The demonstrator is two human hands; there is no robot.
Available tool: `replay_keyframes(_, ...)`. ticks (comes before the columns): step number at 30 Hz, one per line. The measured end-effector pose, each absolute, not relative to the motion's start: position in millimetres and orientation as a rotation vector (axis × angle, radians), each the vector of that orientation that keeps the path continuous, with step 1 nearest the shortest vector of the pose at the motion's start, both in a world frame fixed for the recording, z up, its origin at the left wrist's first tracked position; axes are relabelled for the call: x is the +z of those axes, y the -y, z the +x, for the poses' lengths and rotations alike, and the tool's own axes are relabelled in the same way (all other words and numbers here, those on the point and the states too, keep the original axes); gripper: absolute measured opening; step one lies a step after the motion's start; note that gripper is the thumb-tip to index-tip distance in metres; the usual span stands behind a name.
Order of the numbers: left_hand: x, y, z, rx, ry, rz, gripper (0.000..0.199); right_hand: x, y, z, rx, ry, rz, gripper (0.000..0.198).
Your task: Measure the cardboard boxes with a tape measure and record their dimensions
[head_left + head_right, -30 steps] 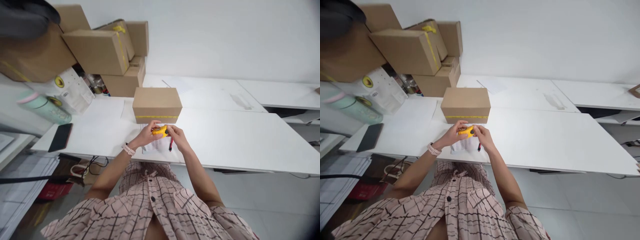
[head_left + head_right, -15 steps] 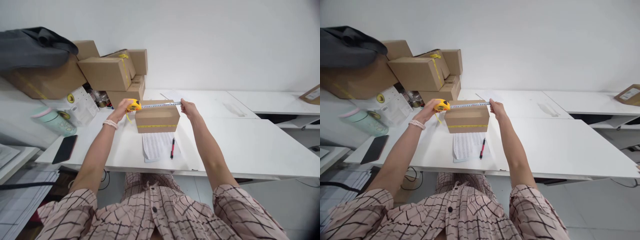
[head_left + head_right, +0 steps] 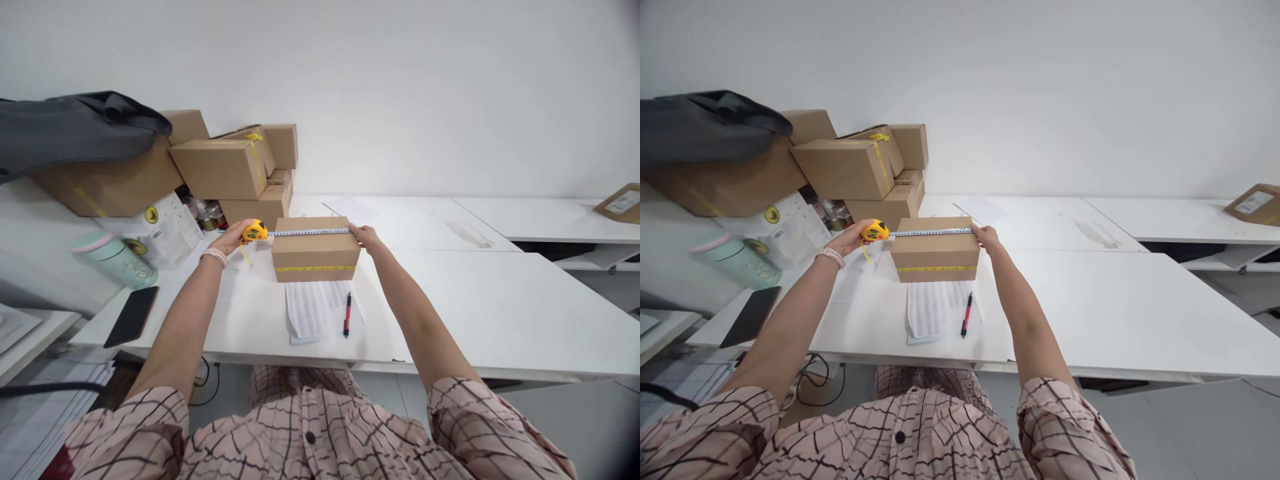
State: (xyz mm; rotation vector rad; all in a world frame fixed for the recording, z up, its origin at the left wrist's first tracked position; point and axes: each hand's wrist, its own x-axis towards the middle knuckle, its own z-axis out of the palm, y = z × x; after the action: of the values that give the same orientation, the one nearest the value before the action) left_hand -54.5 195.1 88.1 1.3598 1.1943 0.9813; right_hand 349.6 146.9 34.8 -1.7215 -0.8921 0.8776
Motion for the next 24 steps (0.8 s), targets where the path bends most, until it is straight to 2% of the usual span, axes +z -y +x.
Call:
replay_keyframes(6,88.8,-202.4,-46.4,0.932,-1.125,1.387,0.034,35.4,-141.9,345.3,0.938,0.924,-1.777,0.039)
replay_keyframes(16,105.6,-190.2,-41.5,0.945,-1.205,1.455,0.035,57.3,-144.1,342.1,0.599,1.095,-2.024,0.037)
replay_keyframes(20,111.6,-128.6,-34.3,0.874,-1.108,1.531,0.048,66.8,-148.2,343.6,0.406,1.111,-1.931,0.037)
replay_keyframes(24,72.5,-22.1,4.4,0.570,-0.747,1.436,0.051,66.1,-162.0,324.3,0.359,1.277,-1.756,0.039)
